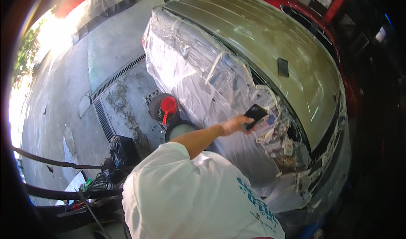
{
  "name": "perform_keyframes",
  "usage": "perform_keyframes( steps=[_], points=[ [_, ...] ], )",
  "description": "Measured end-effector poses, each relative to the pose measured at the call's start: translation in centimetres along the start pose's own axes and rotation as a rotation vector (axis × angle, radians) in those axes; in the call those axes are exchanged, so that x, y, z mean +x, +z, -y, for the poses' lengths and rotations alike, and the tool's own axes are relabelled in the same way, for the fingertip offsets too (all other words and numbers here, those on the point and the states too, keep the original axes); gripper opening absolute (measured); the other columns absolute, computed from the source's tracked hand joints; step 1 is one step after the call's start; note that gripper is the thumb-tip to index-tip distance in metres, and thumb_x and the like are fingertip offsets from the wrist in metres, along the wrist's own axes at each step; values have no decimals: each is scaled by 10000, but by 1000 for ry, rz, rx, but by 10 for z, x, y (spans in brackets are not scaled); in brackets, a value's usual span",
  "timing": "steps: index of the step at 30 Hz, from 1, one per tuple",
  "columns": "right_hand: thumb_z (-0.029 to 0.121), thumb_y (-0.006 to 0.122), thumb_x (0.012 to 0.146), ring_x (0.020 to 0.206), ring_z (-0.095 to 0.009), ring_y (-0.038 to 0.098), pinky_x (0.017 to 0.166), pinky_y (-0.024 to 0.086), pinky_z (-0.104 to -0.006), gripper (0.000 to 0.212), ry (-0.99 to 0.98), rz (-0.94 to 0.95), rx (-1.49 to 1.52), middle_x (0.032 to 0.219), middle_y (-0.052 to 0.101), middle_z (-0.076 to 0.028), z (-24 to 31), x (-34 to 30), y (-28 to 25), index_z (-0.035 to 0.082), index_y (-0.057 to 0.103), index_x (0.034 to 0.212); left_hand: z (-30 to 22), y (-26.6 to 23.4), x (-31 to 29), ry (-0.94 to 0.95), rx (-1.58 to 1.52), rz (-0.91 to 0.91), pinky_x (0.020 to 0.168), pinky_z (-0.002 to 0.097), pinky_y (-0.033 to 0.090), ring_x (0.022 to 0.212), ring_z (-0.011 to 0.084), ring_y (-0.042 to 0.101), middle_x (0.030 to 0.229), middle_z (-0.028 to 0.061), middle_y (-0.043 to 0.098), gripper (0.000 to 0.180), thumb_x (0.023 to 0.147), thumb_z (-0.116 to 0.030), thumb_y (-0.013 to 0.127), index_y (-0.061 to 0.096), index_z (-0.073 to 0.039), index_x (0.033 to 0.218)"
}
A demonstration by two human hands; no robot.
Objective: The person applies body filler to a car hood using a spreader and a sanding block. They repeatedly spread the filler over the surface and sand it down, occasionally dipping the sanding block into a bucket of water.
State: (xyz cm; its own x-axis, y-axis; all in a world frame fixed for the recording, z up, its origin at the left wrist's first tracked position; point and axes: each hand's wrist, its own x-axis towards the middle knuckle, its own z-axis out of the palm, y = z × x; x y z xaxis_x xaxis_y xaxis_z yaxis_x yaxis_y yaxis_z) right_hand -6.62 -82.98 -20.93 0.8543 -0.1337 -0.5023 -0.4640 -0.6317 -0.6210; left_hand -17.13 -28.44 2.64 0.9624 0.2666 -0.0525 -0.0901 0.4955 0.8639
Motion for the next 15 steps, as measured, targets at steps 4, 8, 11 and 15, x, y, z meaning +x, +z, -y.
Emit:
perform_keyframes(
  steps=[4, 8, 11, 15],
  points=[
    [209, 622, 985, 494, -231, 580, 430, 430, -392, 298, -28, 53, 20, 627, 576, -119, -10, -20, 16, -39, 638, 821, -2, -16, -6, -9, -75, 4, 1005, 443, 537, 1030, 247, 697, 1194, 132, 731, 581, 1021, -471, 659, 663, 6, 1353],
    [190, 634, 999, 500, -186, 568, 456, 437, -375, 247, 27, -18, 6, 655, 600, -89, 61, -80, 29, -30, 658, 888, -11, -36, -20, -52, -107, 21, 974, 409, 535, 1021, 228, 683, 1180, 125, 726, 562, 980, -416, 694, 662, 17, 1336],
    [186, 670, 994, 545, -189, 594, 495, 469, -381, 228, 35, -44, -13, 719, 634, -92, 31, -88, 44, -40, 669, 964, -4, -59, 5, -67, -39, -21, 947, 388, 528, 1004, 193, 663, 1137, 103, 714, 526, 944, -367, 733, 675, 14, 1301],
    [204, 685, 1000, 608, -194, 621, 530, 493, -389, 238, 122, -29, -148, 788, 659, -107, 3, -126, 53, -32, 679, 1030, -15, -91, 33, -123, 377, -121, 938, 344, 517, 1014, 181, 633, 1117, 71, 687, 503, 910, -303, 796, 686, 20, 1280]
  ],
)
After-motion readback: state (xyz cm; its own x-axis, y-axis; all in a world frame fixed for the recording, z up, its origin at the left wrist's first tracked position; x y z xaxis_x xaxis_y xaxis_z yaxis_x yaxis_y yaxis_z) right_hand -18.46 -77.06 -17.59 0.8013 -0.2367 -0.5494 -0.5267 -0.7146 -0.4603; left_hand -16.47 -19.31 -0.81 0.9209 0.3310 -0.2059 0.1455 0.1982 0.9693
